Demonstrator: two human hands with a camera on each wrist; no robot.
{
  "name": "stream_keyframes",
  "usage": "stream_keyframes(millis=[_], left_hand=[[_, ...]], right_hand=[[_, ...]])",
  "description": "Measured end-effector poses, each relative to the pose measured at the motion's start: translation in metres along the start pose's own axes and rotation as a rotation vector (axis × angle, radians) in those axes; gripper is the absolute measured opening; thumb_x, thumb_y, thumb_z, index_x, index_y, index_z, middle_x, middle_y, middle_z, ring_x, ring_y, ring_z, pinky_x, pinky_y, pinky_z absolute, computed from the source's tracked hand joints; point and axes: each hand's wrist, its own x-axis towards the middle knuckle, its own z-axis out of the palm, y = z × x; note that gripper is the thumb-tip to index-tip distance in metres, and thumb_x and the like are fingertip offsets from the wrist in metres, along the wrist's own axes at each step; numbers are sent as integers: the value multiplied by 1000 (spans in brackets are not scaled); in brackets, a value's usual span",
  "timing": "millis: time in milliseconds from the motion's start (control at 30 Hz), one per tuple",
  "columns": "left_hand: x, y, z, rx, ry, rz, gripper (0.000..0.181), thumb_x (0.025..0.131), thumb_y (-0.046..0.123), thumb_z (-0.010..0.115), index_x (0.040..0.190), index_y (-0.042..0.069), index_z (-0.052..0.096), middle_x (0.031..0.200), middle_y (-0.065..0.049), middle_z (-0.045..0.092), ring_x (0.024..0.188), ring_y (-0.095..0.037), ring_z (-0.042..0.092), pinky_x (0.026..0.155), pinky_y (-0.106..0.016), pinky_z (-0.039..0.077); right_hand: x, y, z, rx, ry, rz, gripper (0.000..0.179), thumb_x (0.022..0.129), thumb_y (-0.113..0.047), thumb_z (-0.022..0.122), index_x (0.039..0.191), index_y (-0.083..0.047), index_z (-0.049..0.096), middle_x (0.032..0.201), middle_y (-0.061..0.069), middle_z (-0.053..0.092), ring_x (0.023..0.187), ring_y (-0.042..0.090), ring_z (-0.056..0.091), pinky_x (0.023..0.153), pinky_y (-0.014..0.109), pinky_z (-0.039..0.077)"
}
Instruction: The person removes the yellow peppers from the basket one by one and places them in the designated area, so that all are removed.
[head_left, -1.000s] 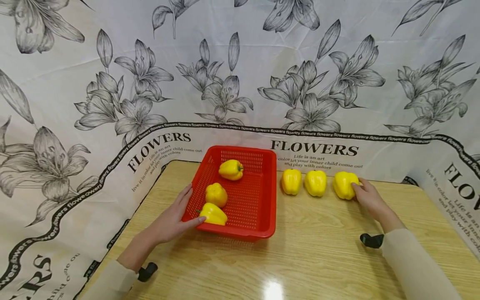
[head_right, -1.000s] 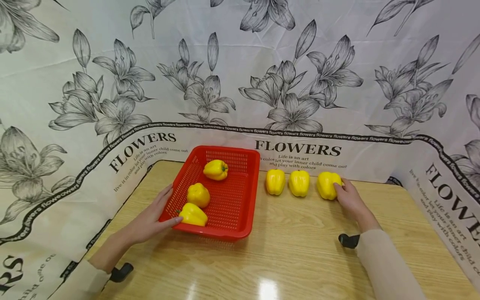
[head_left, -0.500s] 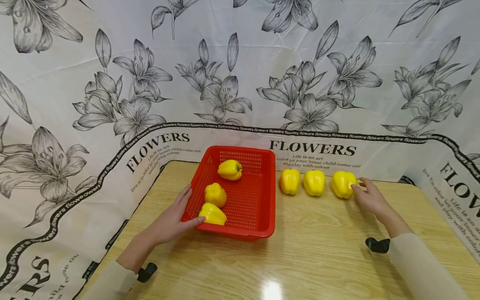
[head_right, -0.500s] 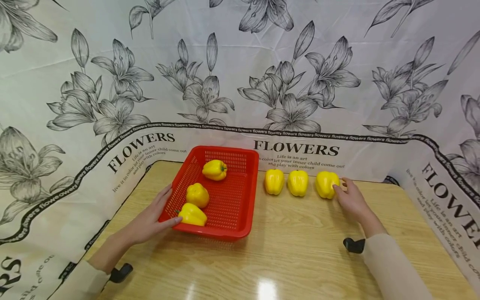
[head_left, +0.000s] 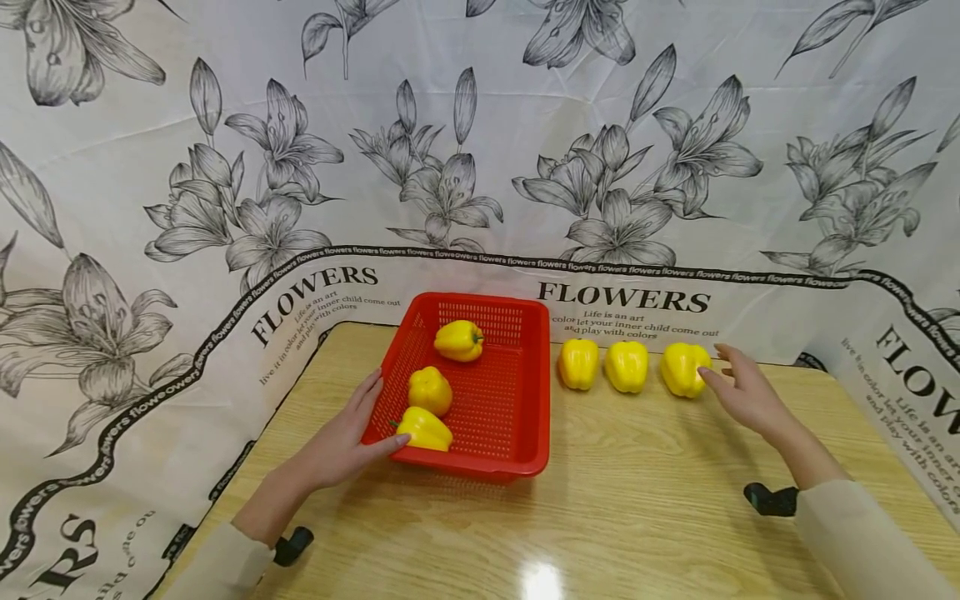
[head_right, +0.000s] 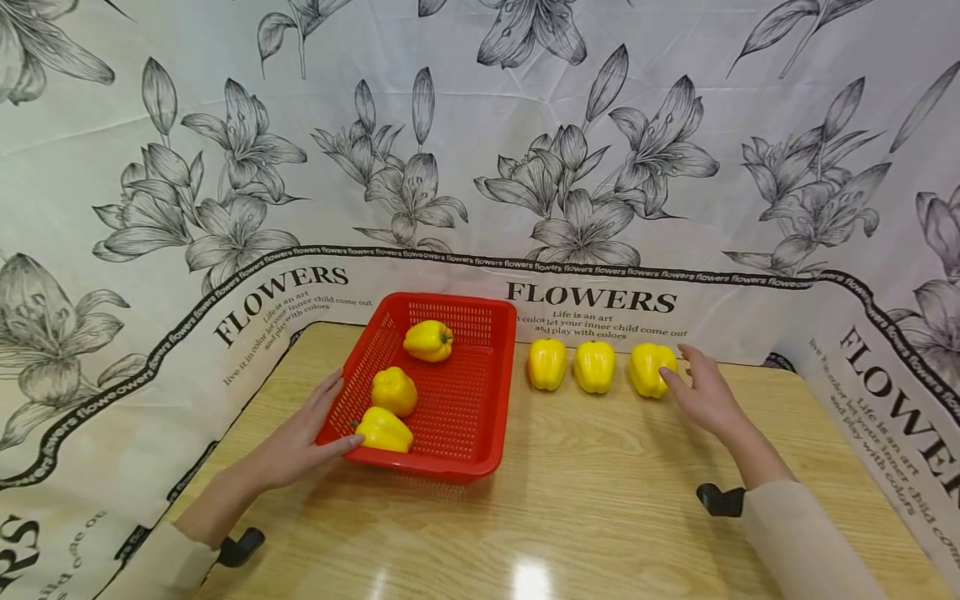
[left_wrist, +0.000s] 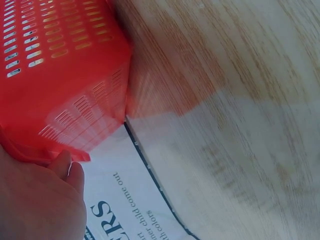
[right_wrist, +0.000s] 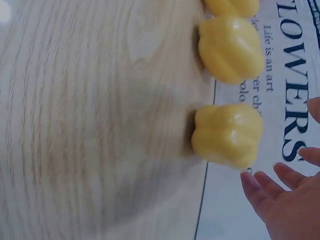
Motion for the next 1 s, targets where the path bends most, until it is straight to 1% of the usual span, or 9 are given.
stream_keyframes(millis=[267,467,700,833,1000], left_hand=[[0,0,0,-1,-1,-3,111,89,75,59,166,14,8,173,-3,3,152,-38,27,115,-60,36],[0,1,0,2,1,-4,112,89,75,59,166,13,8,173,-4,4,152,-39,26,115,-61,35],[0,3,-1,10,-3,0,112,89,75,58,166,12,8,173,-5,4,151,-40,27,114,-62,36],[-1,2,-1,7,-7,-7,112,88,75,59,166,12,8,173,-5,4,152,-40,27,114,-61,36],[0,1,-1,5,-4,-7,112,88,75,59,166,13,8,173,-4,3,152,-39,27,114,-61,37]], right_hand=[[-3,-31,5,10,-9,-69,73,111,-35,43,158,12,12,153,45,22,132,65,32,102,75,35],[-6,-61,12,46,-19,-157,70,110,-30,49,156,12,19,153,41,25,135,60,33,102,73,37],[-10,-94,22,86,-45,-261,65,108,-25,52,155,11,24,155,36,27,134,57,38,103,69,40],[-13,-109,30,81,-54,-313,63,108,-23,54,155,9,27,154,34,31,133,54,41,102,68,43],[-16,-131,41,68,-58,-364,61,107,-24,57,155,4,32,154,31,35,133,50,44,102,66,44]])
